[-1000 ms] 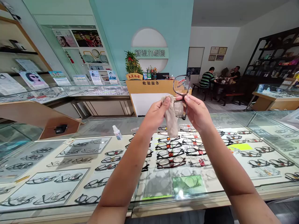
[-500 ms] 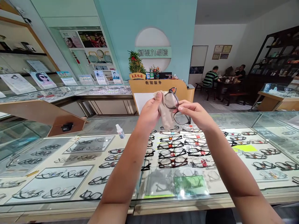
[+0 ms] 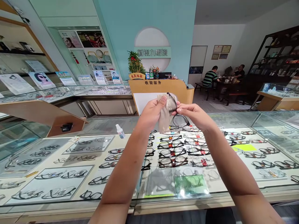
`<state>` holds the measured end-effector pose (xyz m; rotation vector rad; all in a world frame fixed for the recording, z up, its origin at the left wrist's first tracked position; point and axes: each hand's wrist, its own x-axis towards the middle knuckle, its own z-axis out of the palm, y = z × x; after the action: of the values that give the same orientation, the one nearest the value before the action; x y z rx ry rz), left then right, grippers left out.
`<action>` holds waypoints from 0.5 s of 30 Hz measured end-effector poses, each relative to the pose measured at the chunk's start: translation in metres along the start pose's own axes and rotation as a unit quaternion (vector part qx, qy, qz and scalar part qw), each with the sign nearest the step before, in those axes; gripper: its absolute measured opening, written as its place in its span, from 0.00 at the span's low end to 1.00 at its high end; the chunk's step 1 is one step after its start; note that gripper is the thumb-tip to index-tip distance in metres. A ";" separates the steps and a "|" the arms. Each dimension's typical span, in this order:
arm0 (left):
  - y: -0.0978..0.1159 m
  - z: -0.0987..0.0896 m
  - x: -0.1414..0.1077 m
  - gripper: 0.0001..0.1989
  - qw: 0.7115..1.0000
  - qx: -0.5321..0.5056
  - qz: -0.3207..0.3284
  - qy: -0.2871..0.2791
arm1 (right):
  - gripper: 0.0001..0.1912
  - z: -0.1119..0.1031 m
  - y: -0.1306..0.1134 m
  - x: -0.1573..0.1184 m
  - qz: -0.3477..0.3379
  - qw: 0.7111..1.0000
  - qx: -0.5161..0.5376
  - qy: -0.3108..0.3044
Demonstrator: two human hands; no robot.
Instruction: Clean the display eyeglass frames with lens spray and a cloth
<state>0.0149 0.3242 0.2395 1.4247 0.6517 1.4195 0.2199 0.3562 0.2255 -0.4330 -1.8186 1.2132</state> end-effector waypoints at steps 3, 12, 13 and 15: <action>-0.003 -0.003 0.002 0.27 1.000 0.006 0.004 0.005 | 0.14 0.000 0.001 0.000 0.025 0.999 0.034 0.023; -0.002 -0.005 0.002 0.24 0.997 0.039 0.037 0.048 | 0.14 -0.001 -0.004 -0.001 0.039 0.996 0.060 0.045; -0.002 -0.003 0.001 0.25 0.998 0.037 0.032 0.034 | 0.15 -0.001 -0.004 0.000 0.045 0.996 0.065 0.046; -0.004 0.003 0.001 0.27 0.998 0.042 0.050 0.025 | 0.16 -0.002 -0.003 0.000 0.051 0.995 0.073 0.038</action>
<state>0.0187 0.3262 0.2364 1.5091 0.6869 1.5249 0.2224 0.3557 0.2286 -0.4870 -1.6476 1.3715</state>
